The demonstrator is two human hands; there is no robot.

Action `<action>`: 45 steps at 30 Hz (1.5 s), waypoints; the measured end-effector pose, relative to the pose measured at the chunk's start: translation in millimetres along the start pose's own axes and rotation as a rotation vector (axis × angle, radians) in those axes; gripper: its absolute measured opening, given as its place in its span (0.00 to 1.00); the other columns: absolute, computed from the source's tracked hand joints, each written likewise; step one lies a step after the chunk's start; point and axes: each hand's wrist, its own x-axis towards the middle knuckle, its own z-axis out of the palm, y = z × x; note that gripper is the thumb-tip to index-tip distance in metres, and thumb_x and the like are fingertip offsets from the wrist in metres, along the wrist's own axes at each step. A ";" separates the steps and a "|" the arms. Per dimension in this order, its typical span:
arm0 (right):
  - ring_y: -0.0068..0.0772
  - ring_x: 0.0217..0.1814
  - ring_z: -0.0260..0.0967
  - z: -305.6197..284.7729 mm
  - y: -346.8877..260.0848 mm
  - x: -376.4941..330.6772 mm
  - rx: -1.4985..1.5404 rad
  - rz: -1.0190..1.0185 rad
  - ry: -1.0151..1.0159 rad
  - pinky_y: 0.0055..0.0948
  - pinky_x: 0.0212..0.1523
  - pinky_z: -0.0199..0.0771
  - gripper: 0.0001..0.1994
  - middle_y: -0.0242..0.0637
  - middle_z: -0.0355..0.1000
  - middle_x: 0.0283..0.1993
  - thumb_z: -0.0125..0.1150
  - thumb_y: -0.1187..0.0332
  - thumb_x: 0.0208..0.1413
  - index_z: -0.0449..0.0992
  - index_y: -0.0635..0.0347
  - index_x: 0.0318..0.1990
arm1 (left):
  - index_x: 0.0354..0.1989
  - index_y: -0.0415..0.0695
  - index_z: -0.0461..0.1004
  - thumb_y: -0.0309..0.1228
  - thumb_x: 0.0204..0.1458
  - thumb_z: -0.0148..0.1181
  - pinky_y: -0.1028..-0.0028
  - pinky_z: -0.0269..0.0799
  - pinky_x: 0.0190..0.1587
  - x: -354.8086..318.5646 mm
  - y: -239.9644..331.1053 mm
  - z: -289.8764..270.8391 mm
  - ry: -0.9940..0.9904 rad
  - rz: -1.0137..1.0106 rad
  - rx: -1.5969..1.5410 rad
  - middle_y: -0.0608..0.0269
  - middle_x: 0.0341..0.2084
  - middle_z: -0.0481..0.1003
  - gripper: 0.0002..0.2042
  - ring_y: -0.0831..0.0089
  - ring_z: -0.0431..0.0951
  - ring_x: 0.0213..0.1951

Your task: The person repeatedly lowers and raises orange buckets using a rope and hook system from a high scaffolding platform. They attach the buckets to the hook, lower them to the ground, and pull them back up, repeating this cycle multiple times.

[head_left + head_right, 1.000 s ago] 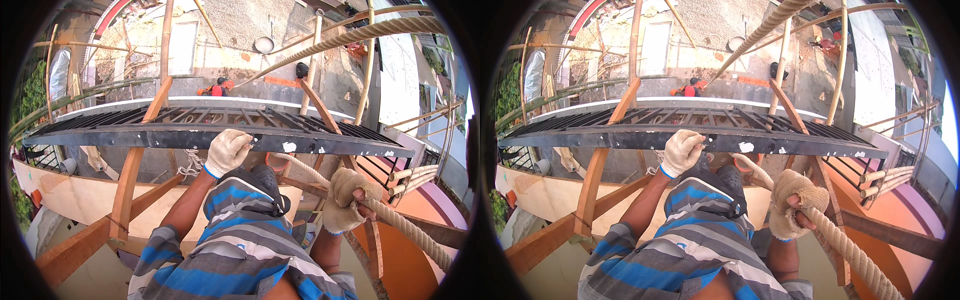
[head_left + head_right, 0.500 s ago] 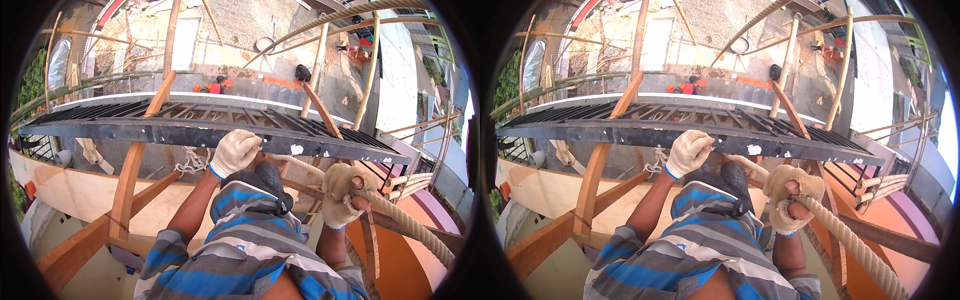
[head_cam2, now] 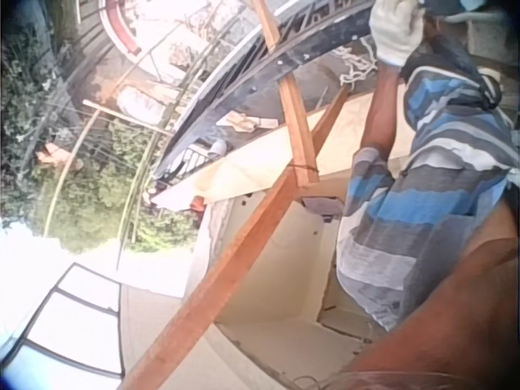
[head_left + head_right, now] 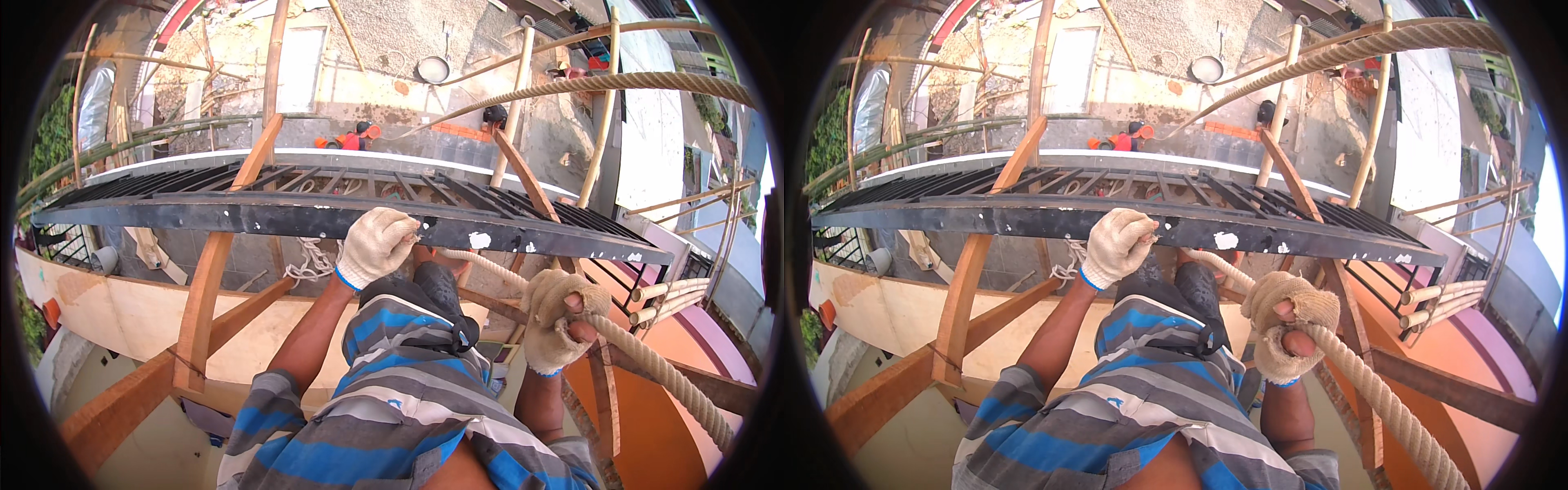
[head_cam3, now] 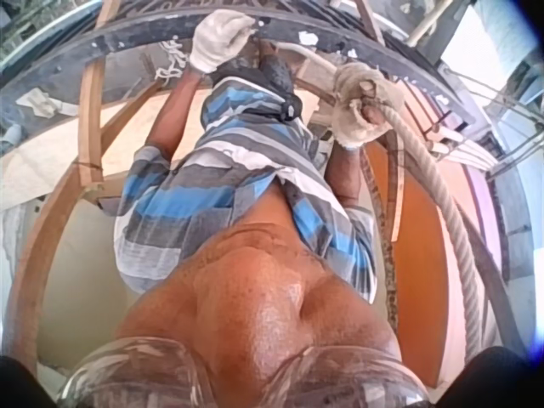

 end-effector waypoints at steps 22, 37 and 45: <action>0.34 0.22 0.67 -20.3 2.6 -11.2 -0.035 -0.019 0.048 0.35 0.22 0.70 0.30 0.35 0.69 0.22 0.64 0.36 0.56 0.79 0.58 0.43 | 0.41 0.47 0.80 0.24 0.48 0.68 0.61 0.79 0.40 -0.2 3.5 7.4 0.041 -0.018 0.061 0.60 0.35 0.80 0.11 0.57 0.81 0.37; 0.32 0.38 0.75 -34.4 6.1 -29.5 -0.152 0.115 0.107 0.34 0.38 0.77 0.34 0.34 0.76 0.37 0.62 0.32 0.53 0.78 0.58 0.43 | 0.40 0.47 0.79 0.22 0.47 0.67 0.61 0.79 0.39 1.0 4.7 8.9 0.045 -0.026 0.066 0.59 0.35 0.80 0.12 0.56 0.81 0.36; 0.29 0.44 0.73 -39.6 12.2 -40.7 -0.242 0.203 0.179 0.34 0.45 0.76 0.30 0.33 0.76 0.43 0.63 0.38 0.54 0.78 0.59 0.47 | 0.40 0.46 0.79 0.21 0.47 0.67 0.61 0.79 0.39 1.4 5.5 9.5 0.047 -0.032 0.062 0.59 0.34 0.80 0.12 0.56 0.81 0.35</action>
